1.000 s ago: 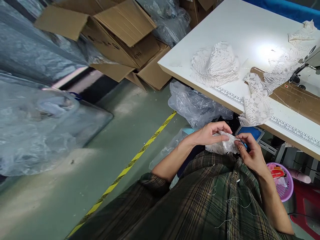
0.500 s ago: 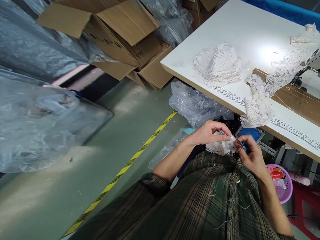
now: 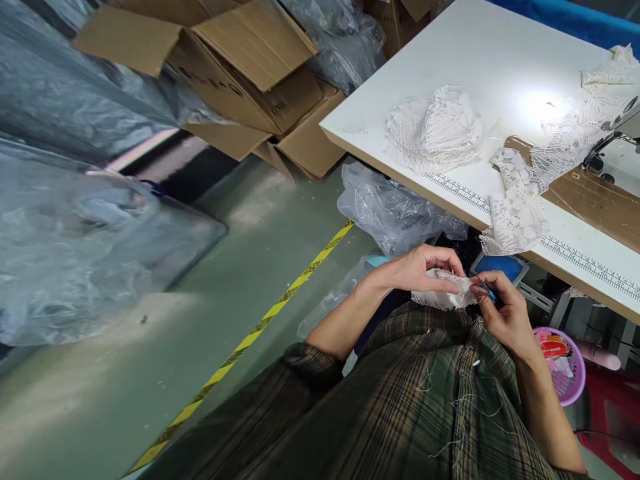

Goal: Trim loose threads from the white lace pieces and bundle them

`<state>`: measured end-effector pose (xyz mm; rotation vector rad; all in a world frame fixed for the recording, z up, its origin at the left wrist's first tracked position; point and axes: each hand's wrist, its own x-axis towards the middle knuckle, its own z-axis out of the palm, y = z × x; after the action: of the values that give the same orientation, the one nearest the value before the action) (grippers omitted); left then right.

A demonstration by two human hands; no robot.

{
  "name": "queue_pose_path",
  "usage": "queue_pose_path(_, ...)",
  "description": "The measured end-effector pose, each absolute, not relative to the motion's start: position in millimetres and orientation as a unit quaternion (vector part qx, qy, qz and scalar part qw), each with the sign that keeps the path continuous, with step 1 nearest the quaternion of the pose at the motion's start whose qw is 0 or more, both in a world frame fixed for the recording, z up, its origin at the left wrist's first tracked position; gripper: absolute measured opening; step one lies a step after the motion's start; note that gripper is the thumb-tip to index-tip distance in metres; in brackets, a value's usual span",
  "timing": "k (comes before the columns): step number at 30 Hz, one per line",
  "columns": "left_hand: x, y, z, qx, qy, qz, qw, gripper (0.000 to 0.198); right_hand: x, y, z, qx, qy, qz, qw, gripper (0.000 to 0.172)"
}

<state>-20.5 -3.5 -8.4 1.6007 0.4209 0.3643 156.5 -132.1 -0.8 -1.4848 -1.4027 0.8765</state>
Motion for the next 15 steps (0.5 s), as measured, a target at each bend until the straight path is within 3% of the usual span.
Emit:
queue_pose_path(6,-21.2,-2.8,-8.0,0.695,0.177,0.14,0.683,0.031,156.4,-131.8,-1.9,-0.594,-0.564,0.364,0.443,0.007)
queue_pose_path(15,-20.9,-2.6,-7.2,0.705,0.161,0.201,0.661,0.024,159.7,-135.1,-1.2,-0.58,-0.622,0.323,0.416,0.012)
